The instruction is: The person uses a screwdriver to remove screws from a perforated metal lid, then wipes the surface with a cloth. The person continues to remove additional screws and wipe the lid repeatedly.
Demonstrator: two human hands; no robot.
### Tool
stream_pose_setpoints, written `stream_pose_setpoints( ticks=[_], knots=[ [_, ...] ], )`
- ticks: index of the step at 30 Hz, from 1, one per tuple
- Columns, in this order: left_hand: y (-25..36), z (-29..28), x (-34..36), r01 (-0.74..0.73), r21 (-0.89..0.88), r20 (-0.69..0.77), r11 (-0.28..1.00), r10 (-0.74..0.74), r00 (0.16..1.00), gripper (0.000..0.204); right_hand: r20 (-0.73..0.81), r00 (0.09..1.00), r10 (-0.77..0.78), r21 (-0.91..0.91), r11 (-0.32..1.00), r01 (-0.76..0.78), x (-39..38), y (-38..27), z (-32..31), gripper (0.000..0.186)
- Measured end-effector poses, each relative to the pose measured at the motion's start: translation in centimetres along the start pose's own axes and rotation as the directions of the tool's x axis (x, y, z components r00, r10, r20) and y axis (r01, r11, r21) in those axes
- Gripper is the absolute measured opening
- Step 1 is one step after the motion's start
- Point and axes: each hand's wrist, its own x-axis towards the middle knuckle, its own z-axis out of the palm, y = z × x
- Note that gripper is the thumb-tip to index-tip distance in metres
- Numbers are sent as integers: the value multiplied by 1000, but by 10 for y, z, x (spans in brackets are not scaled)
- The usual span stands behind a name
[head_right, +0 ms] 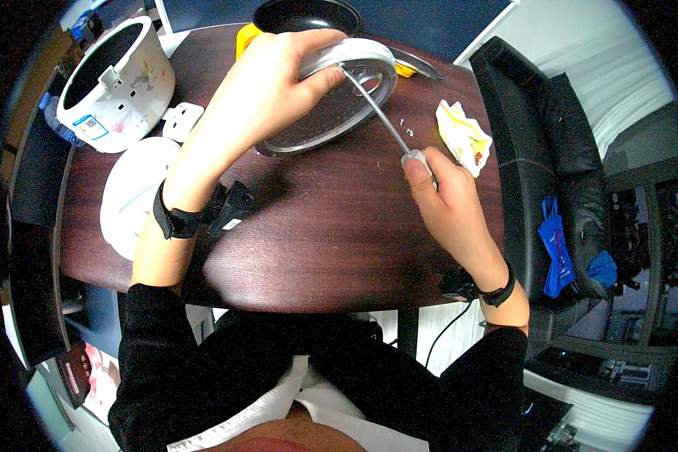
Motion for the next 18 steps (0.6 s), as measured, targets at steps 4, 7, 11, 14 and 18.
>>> stream_pose_setpoints(
  ticks=[4,7,11,14,18],
  knots=[
    [-1,2,-1,-25,12,-33,1000,26,999,35,17,1000,25,28,999,-25,-1,-4,0,36],
    [1,-1,-1,-62,45,-24,997,63,998,35,117,990,72,146,985,-89,0,-3,-2,37],
    [4,3,-1,-35,56,-42,998,38,998,34,456,887,68,659,644,-389,-2,3,12,44],
    [4,6,-3,-5,66,-68,998,9,998,34,630,762,-153,777,96,-623,-7,-6,28,52],
    [3,8,-4,11,76,-105,997,-3,994,33,644,705,-298,673,-218,-707,-9,-16,29,53]
  ],
)
